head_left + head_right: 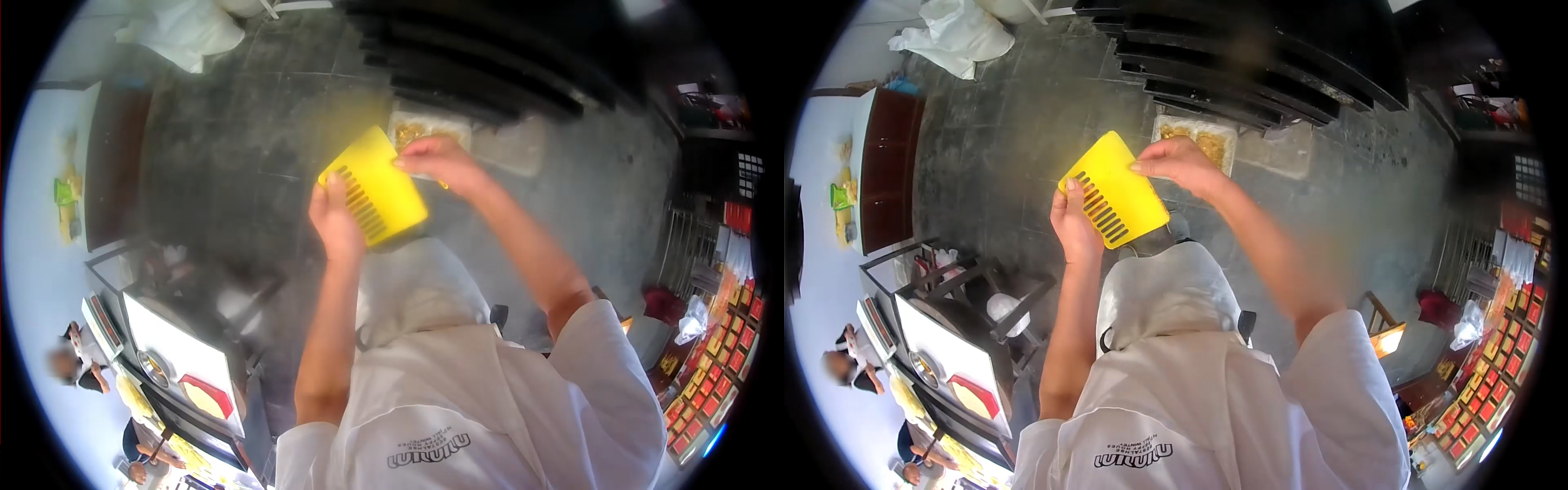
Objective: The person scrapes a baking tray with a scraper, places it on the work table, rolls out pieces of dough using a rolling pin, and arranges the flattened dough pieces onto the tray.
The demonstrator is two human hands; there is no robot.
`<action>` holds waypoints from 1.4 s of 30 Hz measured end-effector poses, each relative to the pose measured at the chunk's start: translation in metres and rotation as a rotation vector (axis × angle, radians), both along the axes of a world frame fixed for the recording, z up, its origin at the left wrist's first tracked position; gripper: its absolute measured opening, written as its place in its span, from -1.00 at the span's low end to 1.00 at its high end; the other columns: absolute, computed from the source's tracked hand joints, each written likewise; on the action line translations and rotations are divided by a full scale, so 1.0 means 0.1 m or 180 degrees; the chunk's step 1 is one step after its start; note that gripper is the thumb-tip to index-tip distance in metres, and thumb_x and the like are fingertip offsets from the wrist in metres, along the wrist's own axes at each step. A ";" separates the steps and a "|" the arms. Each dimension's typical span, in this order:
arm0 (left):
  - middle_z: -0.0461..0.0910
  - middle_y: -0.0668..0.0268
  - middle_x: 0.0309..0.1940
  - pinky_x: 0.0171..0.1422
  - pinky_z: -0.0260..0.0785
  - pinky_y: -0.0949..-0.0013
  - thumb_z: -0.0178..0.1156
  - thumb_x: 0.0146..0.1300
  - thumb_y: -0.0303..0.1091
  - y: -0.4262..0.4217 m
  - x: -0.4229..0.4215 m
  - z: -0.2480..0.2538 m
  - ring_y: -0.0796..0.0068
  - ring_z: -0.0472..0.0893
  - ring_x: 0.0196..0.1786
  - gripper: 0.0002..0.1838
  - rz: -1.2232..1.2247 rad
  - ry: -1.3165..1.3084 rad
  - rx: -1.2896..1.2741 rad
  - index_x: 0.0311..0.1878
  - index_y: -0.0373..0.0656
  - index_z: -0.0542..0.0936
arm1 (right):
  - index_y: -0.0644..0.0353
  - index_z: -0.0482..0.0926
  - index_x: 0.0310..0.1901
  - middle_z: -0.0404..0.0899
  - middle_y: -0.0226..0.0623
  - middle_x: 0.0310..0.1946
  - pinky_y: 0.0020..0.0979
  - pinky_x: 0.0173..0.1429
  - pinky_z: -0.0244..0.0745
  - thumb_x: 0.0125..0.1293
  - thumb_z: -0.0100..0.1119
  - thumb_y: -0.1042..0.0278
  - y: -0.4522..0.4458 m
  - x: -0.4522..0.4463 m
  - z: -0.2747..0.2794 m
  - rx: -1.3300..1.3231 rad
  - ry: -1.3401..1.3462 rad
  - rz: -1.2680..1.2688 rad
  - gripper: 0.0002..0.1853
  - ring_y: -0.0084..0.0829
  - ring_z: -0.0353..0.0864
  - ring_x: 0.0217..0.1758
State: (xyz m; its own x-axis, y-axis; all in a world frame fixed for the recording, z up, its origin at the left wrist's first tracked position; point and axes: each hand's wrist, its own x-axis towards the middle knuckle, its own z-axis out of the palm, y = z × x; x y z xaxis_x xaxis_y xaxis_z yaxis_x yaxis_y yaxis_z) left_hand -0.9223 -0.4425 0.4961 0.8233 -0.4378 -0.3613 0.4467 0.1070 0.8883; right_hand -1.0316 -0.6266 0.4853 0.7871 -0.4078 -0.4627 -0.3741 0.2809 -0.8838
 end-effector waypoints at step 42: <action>0.67 0.26 -0.04 0.20 0.41 0.29 0.05 0.62 -0.14 1.80 -0.54 -0.40 0.44 0.63 0.02 -0.70 0.1781 0.0410 0.0600 0.12 -0.16 0.56 | 0.28 0.74 -0.39 0.76 -0.29 -0.39 -0.41 -0.19 0.57 0.04 0.57 0.41 -0.86 -0.78 -2.56 -0.1613 0.1048 -0.1053 -0.82 -0.52 0.67 -0.34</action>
